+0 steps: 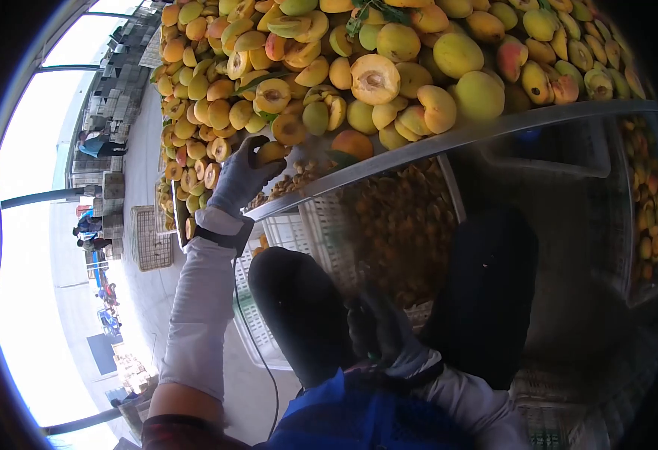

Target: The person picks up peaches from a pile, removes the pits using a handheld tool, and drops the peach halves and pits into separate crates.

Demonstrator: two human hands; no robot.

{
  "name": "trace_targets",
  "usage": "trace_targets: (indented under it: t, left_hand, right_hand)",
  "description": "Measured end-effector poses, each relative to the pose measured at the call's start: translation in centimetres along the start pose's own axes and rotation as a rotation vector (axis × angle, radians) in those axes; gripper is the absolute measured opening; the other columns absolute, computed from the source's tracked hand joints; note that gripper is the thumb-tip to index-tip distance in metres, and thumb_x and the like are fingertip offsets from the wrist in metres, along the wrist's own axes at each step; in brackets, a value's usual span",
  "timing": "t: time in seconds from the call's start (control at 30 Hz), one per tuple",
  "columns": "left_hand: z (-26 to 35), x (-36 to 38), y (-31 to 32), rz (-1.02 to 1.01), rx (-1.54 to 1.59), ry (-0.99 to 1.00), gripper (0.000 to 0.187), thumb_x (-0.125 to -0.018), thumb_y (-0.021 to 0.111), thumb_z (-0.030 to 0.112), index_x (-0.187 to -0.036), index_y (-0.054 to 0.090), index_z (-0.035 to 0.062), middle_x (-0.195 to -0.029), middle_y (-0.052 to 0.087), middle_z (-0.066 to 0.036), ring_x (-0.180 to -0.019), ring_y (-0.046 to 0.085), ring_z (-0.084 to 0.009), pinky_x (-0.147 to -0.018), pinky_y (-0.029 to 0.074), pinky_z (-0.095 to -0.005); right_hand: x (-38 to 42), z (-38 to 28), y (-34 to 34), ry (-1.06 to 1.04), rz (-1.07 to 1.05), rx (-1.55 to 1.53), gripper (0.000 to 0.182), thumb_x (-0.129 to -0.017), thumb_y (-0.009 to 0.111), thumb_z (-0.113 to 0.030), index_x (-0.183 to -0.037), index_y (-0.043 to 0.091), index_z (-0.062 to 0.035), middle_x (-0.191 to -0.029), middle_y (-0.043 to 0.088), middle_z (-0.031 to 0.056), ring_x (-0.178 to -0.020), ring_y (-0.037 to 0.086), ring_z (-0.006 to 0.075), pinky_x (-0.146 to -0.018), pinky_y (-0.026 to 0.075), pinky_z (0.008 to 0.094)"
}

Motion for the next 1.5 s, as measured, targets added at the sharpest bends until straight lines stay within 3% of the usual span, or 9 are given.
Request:
trace_targets:
  t: [0.07,0.17,0.33,0.37,0.5,0.77,1.03,1.3,1.5]
  left_hand:
    - [3.6,5.6,-0.3,-0.14,0.757,-0.091,0.056,-0.083,0.072,0.032,-0.125,0.053,-0.0001,-0.096,0.066,-0.01,-0.071,0.064,-0.0171,-0.062,0.051,-0.0218]
    - [7.6,14.3,2.8,-0.227,1.34,-0.188,0.067,-0.078,0.068,0.036,-0.131,0.051,-0.0017,-0.115,0.06,-0.01,-0.107,0.056,-0.0178,-0.091,0.045,-0.0301]
    - [12.6,20.9,4.9,-0.203,1.719,-0.328,0.064,-0.085,0.062,0.038,-0.127,0.05,-0.0077,-0.114,0.059,-0.014,-0.108,0.056,-0.0211,-0.096,0.043,-0.0313]
    - [12.5,21.1,4.3,-0.127,1.322,-0.324,0.061,-0.091,0.056,0.041,-0.128,0.049,-0.0069,-0.113,0.06,-0.015,-0.108,0.057,-0.0213,-0.096,0.044,-0.0314]
    - [11.4,23.0,6.1,0.074,1.591,-0.356,0.057,-0.098,0.045,0.045,-0.127,0.051,-0.004,-0.112,0.06,-0.015,-0.102,0.058,-0.0186,-0.093,0.045,-0.0319]
    - [13.0,24.4,4.8,0.372,0.515,0.343,0.06,-0.088,0.052,-0.012,-0.142,0.032,0.0063,-0.106,0.058,-0.025,-0.084,0.061,-0.0356,-0.067,0.053,-0.0414]
    - [11.2,23.3,5.8,0.075,0.982,0.149,0.035,-0.098,0.049,0.003,-0.132,0.045,0.0009,-0.111,0.058,-0.023,-0.09,0.062,-0.0304,-0.075,0.053,-0.0385]
    - [13.0,24.3,5.3,0.231,0.54,0.558,0.061,-0.091,0.062,0.016,-0.145,0.036,0.0093,-0.108,0.063,-0.023,-0.083,0.064,-0.0349,-0.066,0.054,-0.0397]
    - [12.4,24.8,5.8,0.238,0.546,0.381,0.049,-0.089,0.061,0.01,-0.135,0.045,0.0063,-0.104,0.064,-0.023,-0.08,0.065,-0.0335,-0.064,0.054,-0.0371]
  right_hand:
    - [0.5,-1.0,0.1,-0.156,-0.049,0.147,0.03,-0.098,0.056,-0.037,-0.098,0.059,-0.0073,-0.066,0.056,-0.0022,-0.051,0.051,0.0062,-0.045,0.04,0.0227]
    - [1.8,-3.4,2.5,-0.651,-0.047,0.514,0.024,-0.094,0.062,-0.028,-0.103,0.059,-0.006,-0.074,0.062,0.0051,-0.059,0.06,0.0149,-0.052,0.047,0.0272]
    - [3.9,-4.4,6.1,-1.027,0.104,1.462,0.029,-0.089,0.066,-0.018,-0.113,0.058,-0.0034,-0.084,0.065,0.0177,-0.071,0.066,0.0351,-0.061,0.052,0.0376]
    - [4.1,-4.2,6.4,-1.035,0.125,1.477,0.029,-0.089,0.065,-0.018,-0.112,0.058,-0.0033,-0.083,0.065,0.0172,-0.07,0.066,0.035,-0.061,0.052,0.0379]
    - [4.2,-3.2,6.6,-1.094,0.118,1.526,0.028,-0.089,0.064,-0.02,-0.11,0.057,-0.0017,-0.08,0.064,0.0176,-0.068,0.066,0.0355,-0.059,0.052,0.0399]
    - [4.3,-0.5,5.4,-1.117,-0.026,1.418,0.027,-0.089,0.06,-0.016,-0.109,0.054,0.0006,-0.081,0.061,0.0192,-0.074,0.063,0.039,-0.066,0.05,0.0438]
    - [3.8,-0.5,3.2,-0.859,-0.038,1.386,0.025,-0.093,0.06,-0.021,-0.108,0.056,-0.0018,-0.096,0.063,0.0198,-0.086,0.065,0.038,-0.072,0.051,0.0434]
    - [3.7,0.1,3.6,-0.834,-0.128,0.995,0.026,-0.098,0.053,-0.023,-0.11,0.058,-0.0004,-0.078,0.063,0.0094,-0.069,0.061,0.0183,-0.064,0.047,0.0315]
    - [3.0,2.8,1.6,-0.124,-0.042,0.64,0.026,-0.101,0.052,-0.029,-0.11,0.06,-0.0064,-0.077,0.058,-0.0003,-0.059,0.054,0.0085,-0.053,0.044,0.0227]
Point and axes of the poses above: each hand's wrist, its own x-axis away from the middle knuckle, its own y-axis out of the palm, z = x × y, the point moved 7 cm from there along -x, towards the middle knuckle
